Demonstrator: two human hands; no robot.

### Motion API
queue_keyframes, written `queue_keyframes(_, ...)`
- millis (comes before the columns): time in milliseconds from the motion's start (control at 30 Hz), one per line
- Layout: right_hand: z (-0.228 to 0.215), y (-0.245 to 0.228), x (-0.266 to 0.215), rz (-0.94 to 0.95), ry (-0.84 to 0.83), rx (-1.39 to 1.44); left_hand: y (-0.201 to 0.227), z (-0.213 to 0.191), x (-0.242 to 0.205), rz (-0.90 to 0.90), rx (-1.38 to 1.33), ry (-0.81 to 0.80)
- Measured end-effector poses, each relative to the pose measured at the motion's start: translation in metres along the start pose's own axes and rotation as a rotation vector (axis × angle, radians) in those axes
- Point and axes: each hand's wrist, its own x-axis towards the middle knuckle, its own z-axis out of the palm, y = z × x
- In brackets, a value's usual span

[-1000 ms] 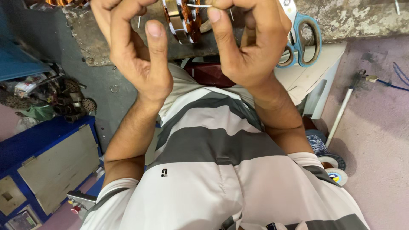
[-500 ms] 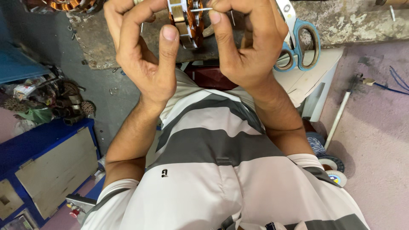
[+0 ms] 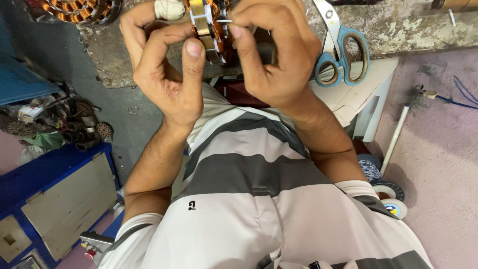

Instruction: The person wraps white insulating tape around the copper windings of a motor stator. They use scissors to cut the tape and a small metal tool to tuck the tape ends into the stator slots.

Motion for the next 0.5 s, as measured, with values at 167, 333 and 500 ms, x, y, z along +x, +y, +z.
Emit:
queue_keyframes(167, 0.001, 0.0, -0.001, 0.042, -0.03, 0.017, -0.001, 0.0, 0.0, 0.03, 0.061, -0.004)
queue_keyframes(333, -0.003, 0.0, -0.003, 0.044, -0.036, -0.085, 0.002, -0.002, -0.003, -0.042, 0.042, 0.001)
queue_keyframes(500, -0.011, -0.003, -0.008, 0.12, -0.101, -0.241, 0.002, -0.001, -0.003, -0.018, 0.049, 0.025)
